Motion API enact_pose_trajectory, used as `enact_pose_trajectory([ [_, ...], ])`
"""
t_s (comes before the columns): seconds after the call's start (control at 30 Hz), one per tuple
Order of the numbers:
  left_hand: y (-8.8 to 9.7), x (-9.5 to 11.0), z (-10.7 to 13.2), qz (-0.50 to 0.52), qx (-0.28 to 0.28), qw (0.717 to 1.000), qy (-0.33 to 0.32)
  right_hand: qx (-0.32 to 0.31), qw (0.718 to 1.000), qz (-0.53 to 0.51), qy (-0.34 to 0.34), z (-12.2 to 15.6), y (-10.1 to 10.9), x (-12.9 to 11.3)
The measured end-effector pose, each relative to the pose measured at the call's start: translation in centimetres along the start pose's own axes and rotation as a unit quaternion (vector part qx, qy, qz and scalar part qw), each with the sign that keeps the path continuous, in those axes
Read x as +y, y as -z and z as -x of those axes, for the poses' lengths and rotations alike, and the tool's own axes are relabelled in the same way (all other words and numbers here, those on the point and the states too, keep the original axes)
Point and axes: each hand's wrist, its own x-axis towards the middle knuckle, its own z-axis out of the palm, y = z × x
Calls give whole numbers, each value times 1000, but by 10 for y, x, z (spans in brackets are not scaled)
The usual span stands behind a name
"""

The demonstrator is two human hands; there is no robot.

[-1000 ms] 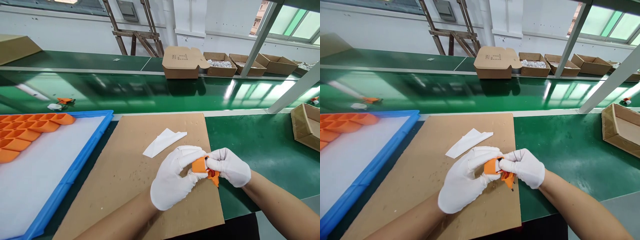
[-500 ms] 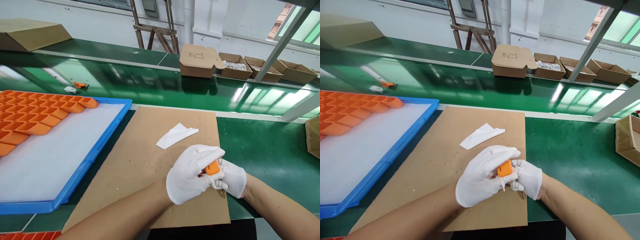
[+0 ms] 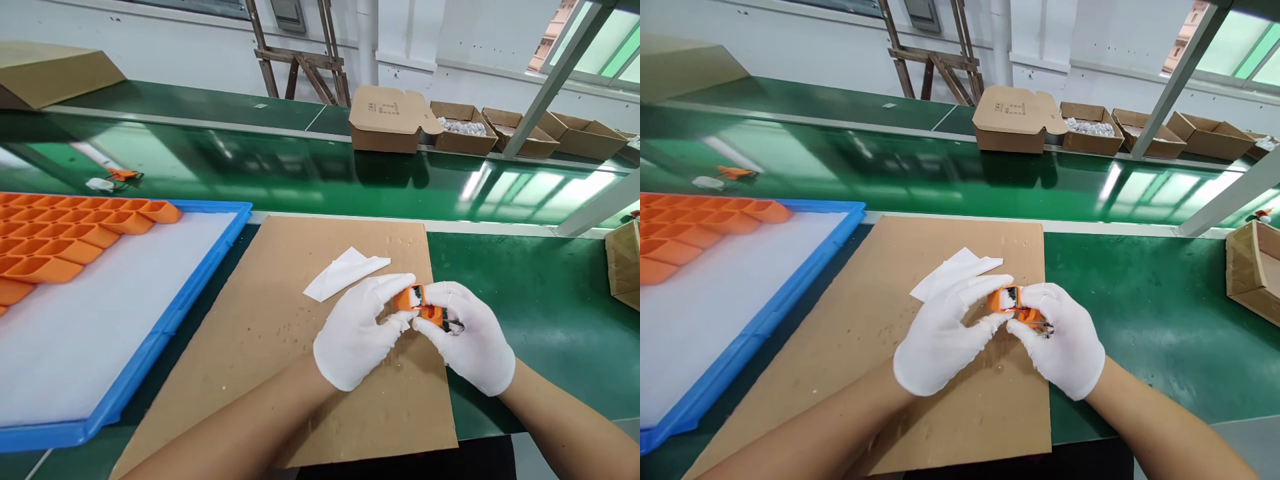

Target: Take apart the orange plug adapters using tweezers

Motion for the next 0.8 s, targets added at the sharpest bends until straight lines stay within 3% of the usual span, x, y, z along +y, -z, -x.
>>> enact_pose_trajectory([
  [0.1, 2, 3, 0, 56, -64, 994, 73, -6, 998, 16, 55, 2, 1, 2],
  [0.2, 4, 8, 1, 98, -71, 987, 110, 14, 1000, -2, -17, 0, 3, 1],
  [0.3, 6, 10, 1, 88, -33, 993, 78, 12, 993, -27, -112, -5, 7, 4],
  [0.4, 6, 8, 0, 31, 36, 999, 21, 23, 992, -30, -124, -7, 14, 5],
  [0.53, 4, 2, -4, -25, 77, 996, -49, 40, 999, 25, -15, -6, 20, -1],
  [0.63, 5, 1, -6, -55, 71, 993, -81, -2, 991, 109, 79, -3, 18, -6],
  [0.8, 5, 2, -8, -73, 75, 990, -97, -46, 961, 247, 117, 4, 12, -1],
])
